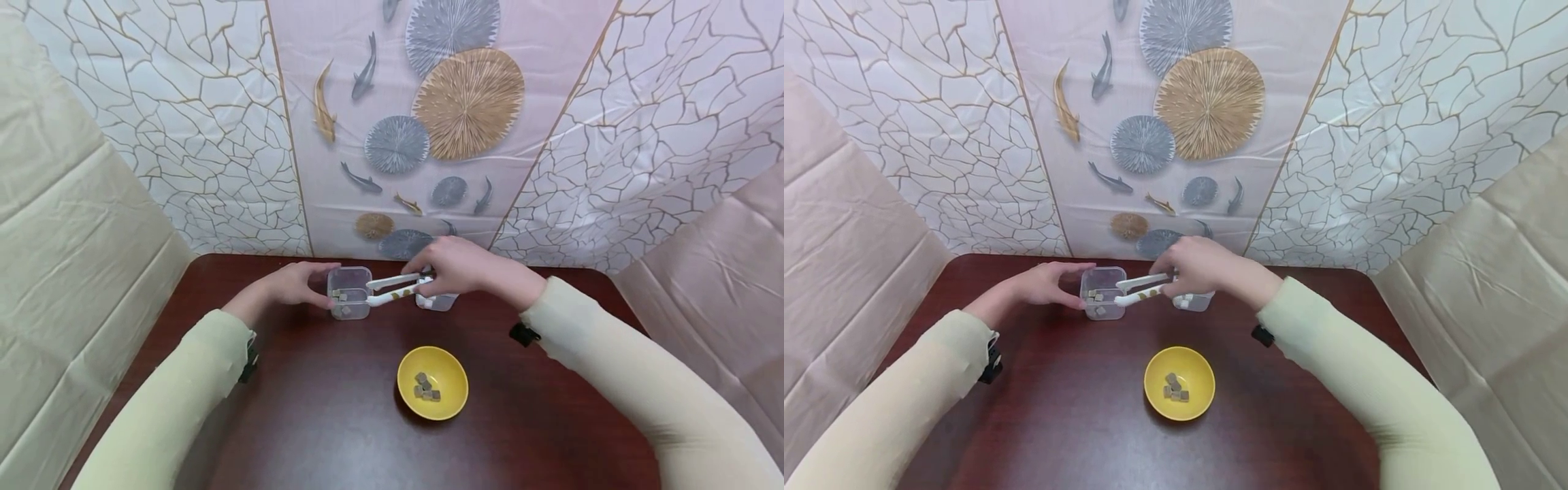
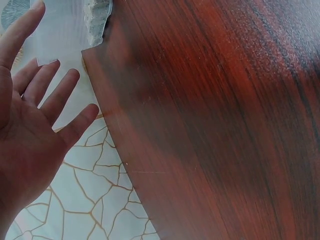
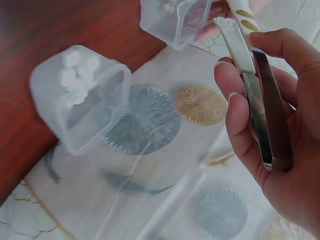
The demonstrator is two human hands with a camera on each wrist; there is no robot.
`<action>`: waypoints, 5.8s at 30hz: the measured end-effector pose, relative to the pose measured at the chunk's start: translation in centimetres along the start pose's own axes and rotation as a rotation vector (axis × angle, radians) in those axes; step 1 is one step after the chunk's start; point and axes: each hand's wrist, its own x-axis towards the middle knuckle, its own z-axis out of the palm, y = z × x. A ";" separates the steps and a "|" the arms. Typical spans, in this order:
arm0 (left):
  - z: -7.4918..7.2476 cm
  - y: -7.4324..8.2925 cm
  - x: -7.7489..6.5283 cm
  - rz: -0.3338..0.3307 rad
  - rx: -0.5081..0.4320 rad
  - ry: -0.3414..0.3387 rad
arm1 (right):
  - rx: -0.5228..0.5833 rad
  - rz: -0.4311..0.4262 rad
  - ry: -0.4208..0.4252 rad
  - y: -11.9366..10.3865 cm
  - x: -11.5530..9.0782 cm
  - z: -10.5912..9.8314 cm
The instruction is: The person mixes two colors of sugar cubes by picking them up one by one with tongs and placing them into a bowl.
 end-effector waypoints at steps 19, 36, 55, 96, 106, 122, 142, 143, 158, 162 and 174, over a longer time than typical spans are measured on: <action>0.0 -0.1 -0.1 0.027 -0.006 -0.003 | -0.297 0.070 -0.259 0.2 10.3 2.3; 0.0 0.0 0.0 0.040 0.042 0.003 | -0.494 0.123 -0.364 -2.3 13.4 4.6; -0.1 0.1 -0.1 0.023 0.046 0.003 | -0.541 0.129 -0.330 -2.4 13.1 5.1; 0.2 0.2 0.0 0.022 0.052 0.020 | -0.189 -0.050 -0.100 -0.5 7.7 0.6; -0.1 -0.1 -0.2 0.018 0.047 0.016 | -0.024 -0.072 0.009 -0.4 2.1 -1.0; -0.2 -0.1 0.0 0.027 0.011 -0.002 | 0.065 -0.066 -0.001 -0.8 -7.6 0.7; -0.1 0.0 -0.1 0.030 -0.004 -0.001 | 0.099 -0.029 -0.153 -1.9 -10.0 3.9; -0.1 0.0 0.0 0.031 -0.010 -0.005 | 0.101 -0.031 -0.147 -2.0 -9.8 3.7; 0.1 -0.4 0.1 0.055 -0.043 -0.008 | 0.007 -0.075 0.029 -1.0 -2.6 -0.1; 0.1 -0.3 0.2 0.054 -0.043 -0.006 | 0.004 -0.065 0.013 -0.8 -0.1 -0.9; 0.1 -0.1 0.3 0.066 -0.018 -0.010 | -0.170 0.005 -0.079 0.3 6.0 -0.2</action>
